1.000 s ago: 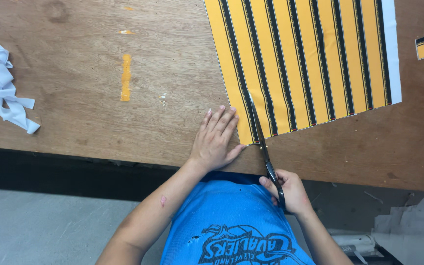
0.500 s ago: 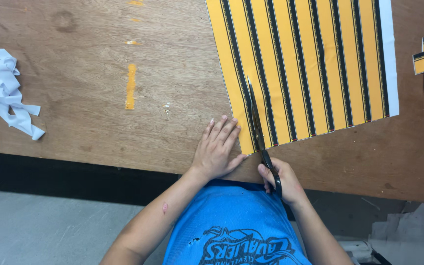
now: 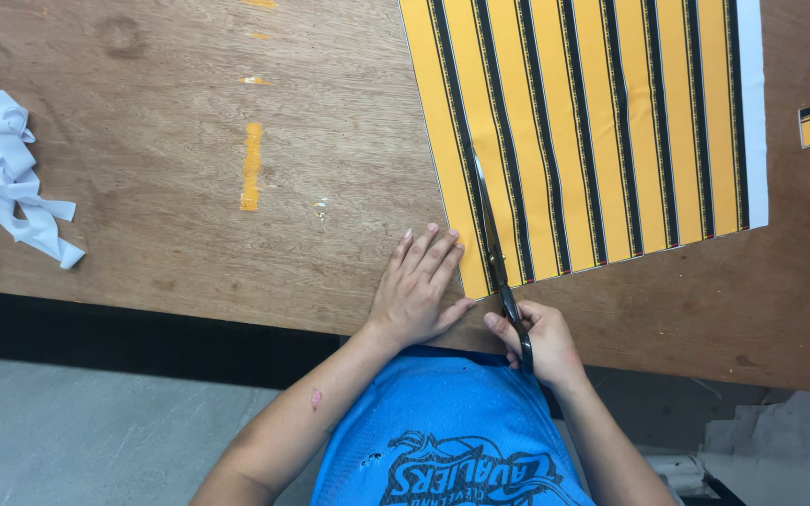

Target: The person uses scissors to cut a yellow and black striped fabric along a white paper template laid on a wooden table. The person repeatedly cuts along the template edge, removes the cut fabric pieces, and continues cutting the remaining fabric.

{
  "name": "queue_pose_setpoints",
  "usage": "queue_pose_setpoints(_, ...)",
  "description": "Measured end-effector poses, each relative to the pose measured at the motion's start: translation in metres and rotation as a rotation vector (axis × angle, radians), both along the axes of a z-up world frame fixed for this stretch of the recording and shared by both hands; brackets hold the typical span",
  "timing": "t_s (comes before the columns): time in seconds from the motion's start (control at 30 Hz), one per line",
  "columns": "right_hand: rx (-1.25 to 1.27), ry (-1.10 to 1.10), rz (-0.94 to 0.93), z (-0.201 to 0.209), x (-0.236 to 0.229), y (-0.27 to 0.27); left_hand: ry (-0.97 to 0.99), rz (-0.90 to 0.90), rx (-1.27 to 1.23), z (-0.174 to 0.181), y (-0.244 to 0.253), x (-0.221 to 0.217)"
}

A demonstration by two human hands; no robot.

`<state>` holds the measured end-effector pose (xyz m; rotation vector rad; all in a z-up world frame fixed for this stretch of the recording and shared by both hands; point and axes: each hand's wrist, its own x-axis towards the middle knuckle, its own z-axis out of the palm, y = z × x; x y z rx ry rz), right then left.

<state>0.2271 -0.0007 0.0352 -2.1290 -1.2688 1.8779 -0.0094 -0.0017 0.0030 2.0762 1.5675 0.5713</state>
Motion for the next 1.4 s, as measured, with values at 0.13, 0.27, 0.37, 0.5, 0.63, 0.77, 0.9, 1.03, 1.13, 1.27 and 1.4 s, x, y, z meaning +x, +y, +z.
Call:
queue_pose_setpoints(0.13, -0.028, 0.106, 0.005, 0.005, -0.001, 0.002, -0.006, -0.002, -0.002, 0.002, 0.0, -0.001)
queue_pose_setpoints(0.27, -0.019, 0.18, -0.01, 0.006, -0.003, 0.019, -0.014, 0.0, -0.015, 0.003, 0.003, -0.001)
queue_pose_setpoints(0.37, 0.015, 0.238, -0.023, -0.003, -0.01, 0.036, -0.019, 0.0, -0.014, 0.003, 0.001, -0.001)
queue_pose_setpoints(0.5, 0.029, 0.227, -0.017, -0.014, -0.018, 0.057, -0.023, 0.009, -0.026, 0.003, 0.003, -0.001)
queue_pose_setpoints(0.63, 0.042, 0.258, -0.019, -0.012, -0.024, 0.064, -0.016, 0.0, -0.036, 0.005, 0.002, -0.001)
queue_pose_setpoints(0.77, 0.012, 0.173, -0.038, -0.005, -0.03, 0.067, -0.016, -0.007, -0.048, 0.003, 0.004, -0.002)
queue_pose_setpoints(0.9, -0.033, -0.042, -0.02, -0.004, -0.036, 0.066, -0.011, -0.007, -0.037, -0.002, 0.0, -0.001)
queue_pose_setpoints(1.03, -0.01, 0.063, 0.002, -0.006, -0.031, 0.063, -0.079, 0.015, -0.064, 0.002, 0.001, -0.001)
queue_pose_setpoints(1.13, 0.027, 0.211, 0.029, -0.007, -0.024, 0.072, -0.049, 0.062, 0.016, 0.0, 0.041, -0.014)
queue_pose_setpoints(1.27, -0.038, 0.178, -0.002, -0.007, -0.027, 0.077, 0.0, 0.14, 0.049, -0.016, 0.123, -0.05)
queue_pose_setpoints(1.4, -0.052, 0.135, 0.019, -0.009, -0.042, 0.106, 0.147, 0.035, -0.033, -0.029, 0.182, -0.074)
